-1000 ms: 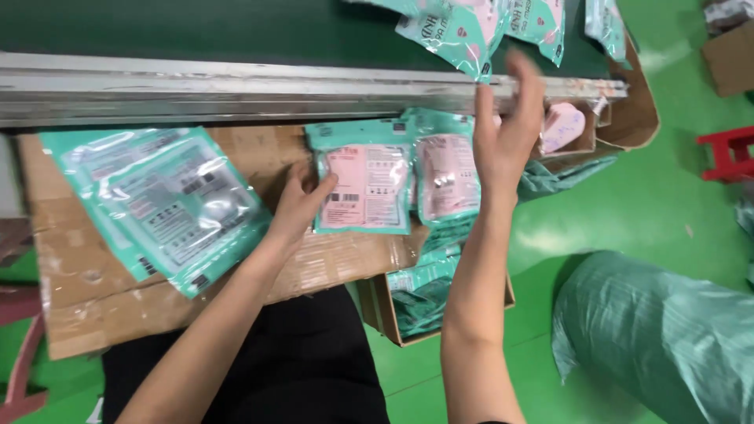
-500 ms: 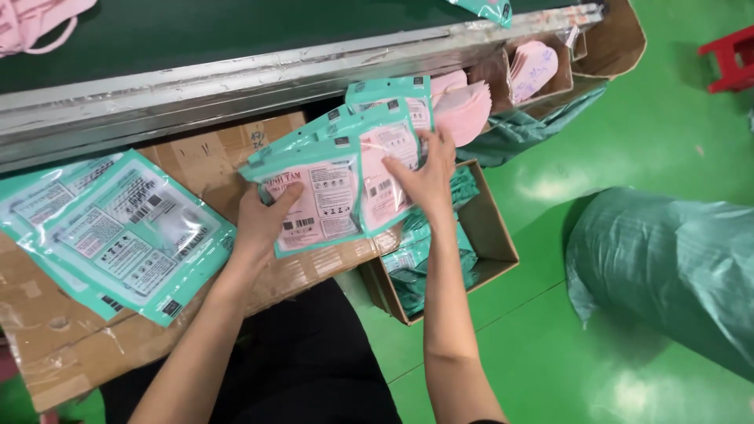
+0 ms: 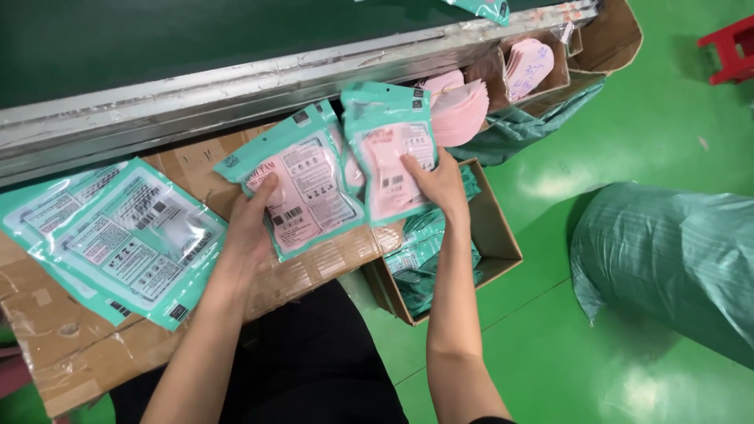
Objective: The person stacks pink face masks, opens a teal resealable plastic pouch, inserts the stack of masks into the pouch, presses the pouch closed, and places the packed pouch on the conveyor, repeating the cycle with masks taken from boxes beside the work surface.
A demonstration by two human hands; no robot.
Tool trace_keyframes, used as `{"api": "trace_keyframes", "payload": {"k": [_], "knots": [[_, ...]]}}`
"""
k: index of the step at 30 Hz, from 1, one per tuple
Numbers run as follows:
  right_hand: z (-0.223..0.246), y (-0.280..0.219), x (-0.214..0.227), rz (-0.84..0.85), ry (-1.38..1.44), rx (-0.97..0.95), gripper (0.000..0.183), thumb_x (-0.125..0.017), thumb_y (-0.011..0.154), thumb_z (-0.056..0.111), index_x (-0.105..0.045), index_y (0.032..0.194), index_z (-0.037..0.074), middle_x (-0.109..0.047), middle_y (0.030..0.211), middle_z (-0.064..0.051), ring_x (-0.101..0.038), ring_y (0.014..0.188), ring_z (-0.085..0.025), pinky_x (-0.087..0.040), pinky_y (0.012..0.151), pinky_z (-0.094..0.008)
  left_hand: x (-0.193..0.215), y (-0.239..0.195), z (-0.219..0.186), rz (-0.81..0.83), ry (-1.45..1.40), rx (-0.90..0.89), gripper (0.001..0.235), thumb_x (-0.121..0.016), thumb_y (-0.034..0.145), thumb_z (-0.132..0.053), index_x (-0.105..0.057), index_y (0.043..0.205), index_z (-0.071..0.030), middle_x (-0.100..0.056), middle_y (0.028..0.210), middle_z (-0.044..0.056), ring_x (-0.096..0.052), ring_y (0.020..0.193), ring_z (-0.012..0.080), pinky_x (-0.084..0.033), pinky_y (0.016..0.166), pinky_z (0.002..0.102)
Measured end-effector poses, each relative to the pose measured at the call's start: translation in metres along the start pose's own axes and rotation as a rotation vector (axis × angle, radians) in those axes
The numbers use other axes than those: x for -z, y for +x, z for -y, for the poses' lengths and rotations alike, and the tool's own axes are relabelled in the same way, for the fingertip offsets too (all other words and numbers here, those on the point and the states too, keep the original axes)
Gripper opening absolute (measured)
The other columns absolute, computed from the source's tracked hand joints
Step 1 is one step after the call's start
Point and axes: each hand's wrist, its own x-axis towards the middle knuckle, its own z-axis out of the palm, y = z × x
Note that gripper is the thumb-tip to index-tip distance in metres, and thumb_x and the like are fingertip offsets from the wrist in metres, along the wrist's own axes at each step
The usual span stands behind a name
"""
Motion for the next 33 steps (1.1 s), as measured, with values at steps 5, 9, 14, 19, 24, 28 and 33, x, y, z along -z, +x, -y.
{"api": "trace_keyframes", "payload": {"k": [5, 9, 14, 19, 24, 28, 33], "knots": [[0.035, -0.027, 0.005, -0.116, 0.076, 0.403, 0.069, -0.09, 0.08, 0.022, -0.057, 0.133, -0.008, -0.063, 0.122, -0.025, -0.066, 0.111, -0.031, -0.053, 0.095, -0.039, -0.007, 0.003, -0.001, 0.005, 0.034, -0.012, 0.049, -0.069, 0.094, -0.026, -0.058, 0.133, 0.002, -0.066, 0.129, 0.012, -0.064, 0.117, 0.0206, -0.055, 0.1, 0.039], [0.044, -0.03, 0.02, -0.056, 0.399, 0.137, 0.062, -0.084, 0.079, 0.017, -0.058, 0.131, -0.004, -0.073, 0.117, -0.015, -0.071, 0.102, -0.022, -0.058, 0.09, -0.033, -0.003, -0.01, -0.017, 0.046, 0.015, -0.081, 0.042, -0.067, 0.099, -0.017, -0.058, 0.136, 0.002, -0.065, 0.127, 0.013, -0.063, 0.114, 0.0242, -0.054, 0.098, 0.041], [0.053, 0.035, 0.033, -0.035, 0.843, 0.202, 0.052, -0.077, 0.092, 0.017, -0.056, 0.135, -0.003, -0.068, 0.128, -0.015, -0.07, 0.111, -0.021, -0.059, 0.097, -0.035, -0.03, -0.024, -0.128, 0.139, -0.009, -0.475, 0.044, -0.059, 0.104, -0.007, -0.046, 0.146, -0.005, -0.062, 0.141, 0.008, -0.063, 0.13, 0.0221, -0.053, 0.114, 0.04], [0.123, 0.133, -0.005, 0.207, 1.229, 0.189, 0.047, -0.068, 0.1, 0.026, -0.057, 0.137, -0.002, -0.067, 0.125, -0.01, -0.067, 0.109, -0.023, -0.057, 0.087, -0.041, -0.017, 0.043, -0.225, 0.174, -0.021, -0.628, 0.043, -0.071, 0.109, -0.017, -0.056, 0.141, 0.008, -0.068, 0.136, 0.017, -0.07, 0.122, 0.0253, -0.059, 0.109, 0.041], [0.121, 0.109, -0.034, 0.106, 0.895, 0.249, 0.056, -0.064, 0.1, 0.037, -0.054, 0.14, 0.0, -0.064, 0.135, -0.012, -0.062, 0.121, -0.027, -0.053, 0.099, -0.04, 0.006, 0.039, -0.231, -0.146, 0.328, -0.751, 0.067, -0.081, 0.102, -0.024, -0.039, 0.144, 0.006, -0.048, 0.146, 0.019, -0.048, 0.135, 0.0273, -0.041, 0.119, 0.04], [0.064, 0.025, -0.045, -0.115, -0.006, 0.741, 0.063, -0.078, 0.09, 0.018, -0.048, 0.143, 0.005, -0.056, 0.141, -0.019, -0.056, 0.135, -0.035, -0.044, 0.116, -0.045, 0.025, -0.013, -0.197, -0.373, 0.823, -1.003, 0.086, -0.075, 0.096, -0.018, -0.017, 0.157, 0.0, -0.015, 0.163, 0.02, -0.02, 0.155, 0.0332, -0.022, 0.13, 0.044], [0.051, -0.035, -0.04, 0.02, -0.283, 0.729, 0.081, -0.086, 0.069, 0.018, -0.049, 0.139, 0.0, -0.05, 0.139, -0.029, -0.047, 0.128, -0.048, -0.038, 0.101, -0.052, 0.002, -0.065, -0.154, -0.24, 1.116, -1.053, 0.061, -0.073, 0.103, -0.009, -0.039, 0.153, -0.004, -0.028, 0.165, 0.018, -0.026, 0.161, 0.032, -0.021, 0.137, 0.045]]}}
